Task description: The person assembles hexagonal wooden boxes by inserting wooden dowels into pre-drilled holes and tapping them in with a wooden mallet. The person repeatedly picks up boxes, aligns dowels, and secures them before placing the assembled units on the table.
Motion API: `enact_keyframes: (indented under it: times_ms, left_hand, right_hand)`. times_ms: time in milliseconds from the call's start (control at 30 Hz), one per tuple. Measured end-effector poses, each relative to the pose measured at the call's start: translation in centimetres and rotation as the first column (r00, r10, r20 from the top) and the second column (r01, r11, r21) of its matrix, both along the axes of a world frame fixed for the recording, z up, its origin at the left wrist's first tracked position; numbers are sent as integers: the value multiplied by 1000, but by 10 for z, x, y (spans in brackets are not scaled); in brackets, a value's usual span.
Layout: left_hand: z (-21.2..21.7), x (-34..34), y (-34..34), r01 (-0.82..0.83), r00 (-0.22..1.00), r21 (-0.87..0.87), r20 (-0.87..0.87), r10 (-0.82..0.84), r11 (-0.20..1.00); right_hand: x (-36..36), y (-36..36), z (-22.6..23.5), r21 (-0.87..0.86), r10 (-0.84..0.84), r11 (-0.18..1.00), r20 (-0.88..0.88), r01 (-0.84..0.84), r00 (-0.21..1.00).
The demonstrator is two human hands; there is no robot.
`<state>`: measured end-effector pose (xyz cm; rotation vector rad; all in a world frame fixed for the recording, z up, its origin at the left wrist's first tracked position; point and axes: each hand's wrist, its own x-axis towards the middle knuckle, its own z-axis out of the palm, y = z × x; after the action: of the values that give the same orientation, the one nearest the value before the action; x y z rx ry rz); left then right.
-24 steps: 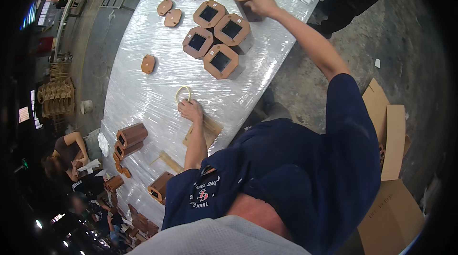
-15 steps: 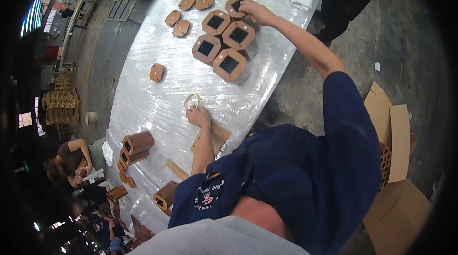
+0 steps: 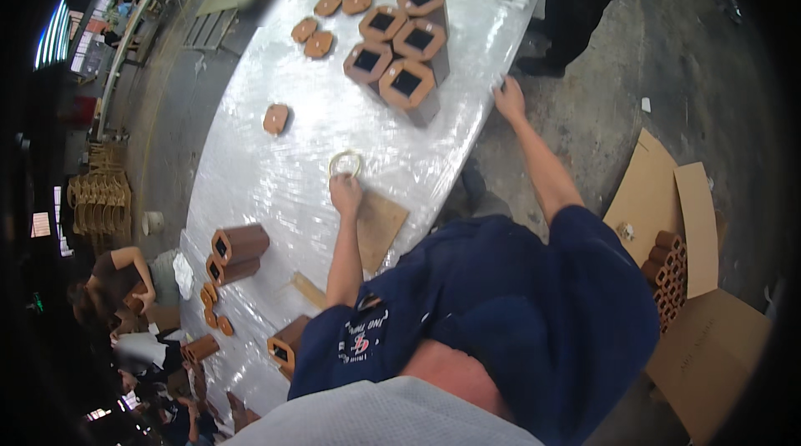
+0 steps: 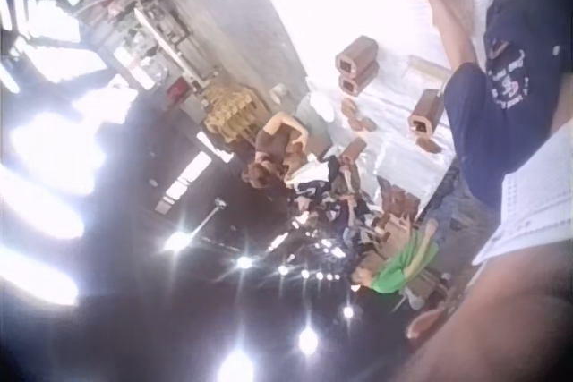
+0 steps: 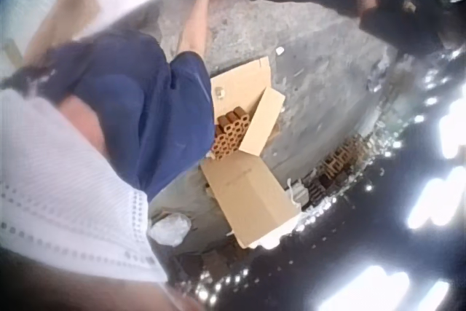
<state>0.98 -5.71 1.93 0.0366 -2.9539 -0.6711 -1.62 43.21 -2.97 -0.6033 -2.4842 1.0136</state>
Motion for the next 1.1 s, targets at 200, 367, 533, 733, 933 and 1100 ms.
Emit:
enact_keyframes:
  times_ms: [200, 367, 533, 733, 933, 1100]
  left_hand:
    - [39, 16, 28, 360, 933, 178, -75, -352, 916]
    - [32, 50, 73, 355, 920, 414, 4, -392, 838]
    - [7, 50, 108, 499, 855, 425, -97, -510, 755]
    - [38, 18, 93, 376, 916, 311, 20, -401, 873]
    - [25, 98, 87, 362, 907, 278, 115, -405, 890]
    - [-5, 163, 123, 324, 924, -63, -192, -329, 944]
  right_hand:
    - [431, -58, -103, -46, -253, 868, 816, 495, 520]
    - [579, -76, -83, -162, -52, 807, 939, 568, 341]
    - [618, -46, -98, -219, -3, 899, 863, 379, 506]
    - [431, -66, 14, -547, -128, 673, 577, 497, 807]
    - [434, -27, 20, -584, -9, 728, 515, 359, 857]
    - [572, 34, -55, -533, 120, 715, 731, 452, 671]
